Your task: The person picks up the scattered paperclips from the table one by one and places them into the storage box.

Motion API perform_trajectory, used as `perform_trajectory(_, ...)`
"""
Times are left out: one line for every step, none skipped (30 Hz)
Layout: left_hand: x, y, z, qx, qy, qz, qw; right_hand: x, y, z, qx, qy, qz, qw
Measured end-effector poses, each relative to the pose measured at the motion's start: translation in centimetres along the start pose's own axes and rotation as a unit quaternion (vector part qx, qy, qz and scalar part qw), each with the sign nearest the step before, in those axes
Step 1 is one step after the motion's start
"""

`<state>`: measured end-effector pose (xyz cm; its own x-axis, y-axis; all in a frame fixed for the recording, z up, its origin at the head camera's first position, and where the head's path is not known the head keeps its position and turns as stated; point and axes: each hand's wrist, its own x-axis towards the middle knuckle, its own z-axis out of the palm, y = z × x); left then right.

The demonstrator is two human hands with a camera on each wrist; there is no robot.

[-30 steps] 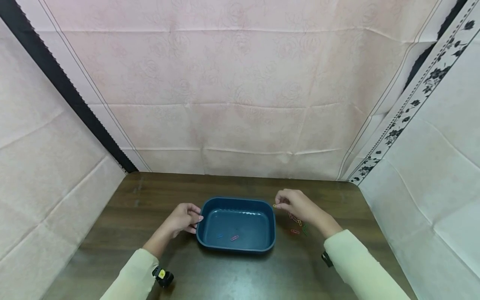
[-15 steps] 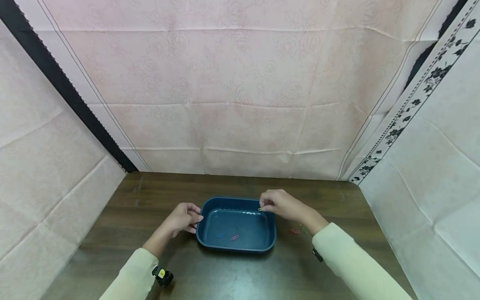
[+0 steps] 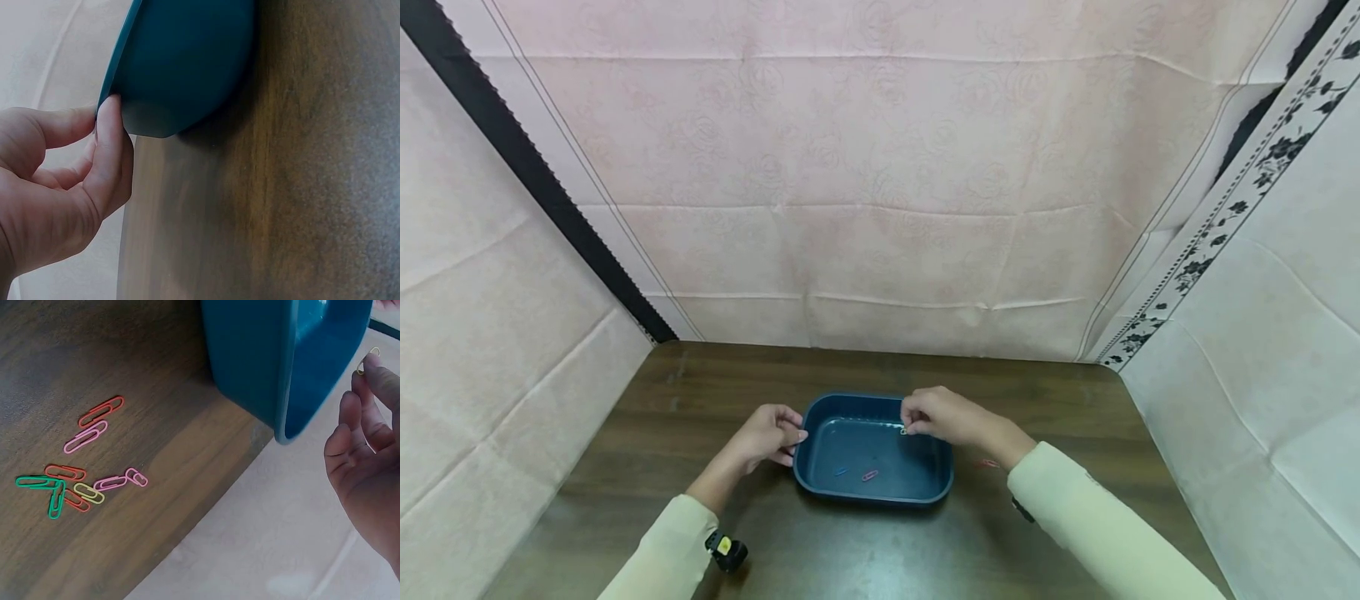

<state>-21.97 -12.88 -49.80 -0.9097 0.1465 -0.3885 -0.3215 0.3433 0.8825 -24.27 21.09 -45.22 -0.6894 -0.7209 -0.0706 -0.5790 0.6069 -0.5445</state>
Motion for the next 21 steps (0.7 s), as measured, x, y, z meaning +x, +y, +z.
perform_trajectory(0.0, 0.0, 0.0, 0.001, 0.000, -0.001, 1.0000, 0.1, 0.0, 0.1, -0.004, -0.005, -0.001, 1.0000)
perform_trajectory(0.0, 0.0, 0.0, 0.001, 0.001, -0.001, 1.0000, 0.2, -0.1, 0.2, -0.008, -0.010, -0.003, 0.9999)
perform_trajectory(0.0, 0.0, 0.0, 0.000, 0.001, -0.002, 1.0000, 0.3, -0.1, 0.3, -0.013, -0.015, -0.004, 0.9998)
perform_trajectory(0.0, 0.0, 0.0, -0.001, 0.002, -0.003, 1.0000, 0.5, -0.1, 0.5, -0.017, -0.020, -0.007, 0.9996)
perform_trajectory(0.0, 0.0, -0.1, 0.000, 0.001, 0.000, 1.0000, 0.5, -0.2, 0.6, -0.019, -0.024, -0.010, 0.9995)
perform_trajectory(0.0, 0.0, -0.1, -0.001, 0.002, 0.000, 1.0000, 0.7, -0.2, 0.7, -0.022, -0.027, -0.015, 0.9993)
perform_trajectory(0.1, -0.1, -0.1, -0.002, 0.002, 0.001, 1.0000, 0.8, -0.3, 0.8, -0.025, -0.030, -0.017, 0.9991)
perform_trajectory(0.1, -0.1, -0.1, -0.002, 0.002, 0.002, 1.0000, 0.9, -0.4, 0.8, -0.027, -0.034, -0.020, 0.9989)
perform_trajectory(0.1, -0.1, -0.1, -0.002, 0.002, 0.004, 1.0000, 1.0, -0.4, 0.9, -0.030, -0.038, -0.022, 0.9986)
perform_trajectory(0.1, -0.1, -0.1, -0.001, 0.001, 0.004, 1.0000, 1.1, -0.5, 1.0, -0.034, -0.043, -0.025, 0.9982)
perform_trajectory(0.1, -0.1, -0.1, -0.001, 0.001, 0.005, 1.0000, 1.2, -0.5, 1.1, -0.036, -0.048, -0.028, 0.9978)
perform_trajectory(0.0, -0.1, 0.0, -0.002, 0.001, 0.003, 1.0000, 1.3, -0.5, 1.2, -0.039, -0.054, -0.029, 0.9974)
perform_trajectory(0.0, -0.1, 0.0, -0.002, 0.001, 0.003, 1.0000, 1.4, -0.6, 1.3, -0.043, -0.061, -0.030, 0.9968)
perform_trajectory(0.0, -0.1, 0.0, -0.001, 0.001, 0.004, 1.0000, 1.5, -0.6, 1.4, -0.046, -0.066, -0.031, 0.9963)
perform_trajectory(0.0, -0.1, 0.0, 0.000, 0.001, 0.004, 1.0000, 1.6, -0.6, 1.5, -0.050, -0.071, -0.032, 0.9957)
perform_trajectory(0.0, 0.0, 0.0, -0.001, 0.001, 0.004, 1.0000, 1.6, -0.6, 1.5, -0.052, -0.077, -0.032, 0.9952)
perform_trajectory(0.0, 0.0, 0.0, -0.001, 0.001, 0.004, 1.0000, 1.7, -0.6, 1.6, -0.052, -0.080, -0.033, 0.9949)
perform_trajectory(0.0, 0.0, 0.0, -0.002, 0.001, 0.003, 1.0000, 1.7, -0.6, 1.6, -0.053, -0.084, -0.031, 0.9946)
perform_trajectory(0.0, 0.1, 0.0, -0.002, 0.001, 0.004, 1.0000, 1.8, -0.6, 1.7, -0.053, -0.088, -0.030, 0.9943)
perform_trajectory(-0.1, 0.1, 0.0, -0.002, 0.001, 0.004, 1.0000, 1.8, -0.6, 1.7, -0.052, -0.091, -0.029, 0.9941)
perform_trajectory(-0.1, 0.1, 0.0, -0.003, 0.001, 0.004, 1.0000, 1.8, -0.6, 1.8, -0.051, -0.094, -0.028, 0.9939)
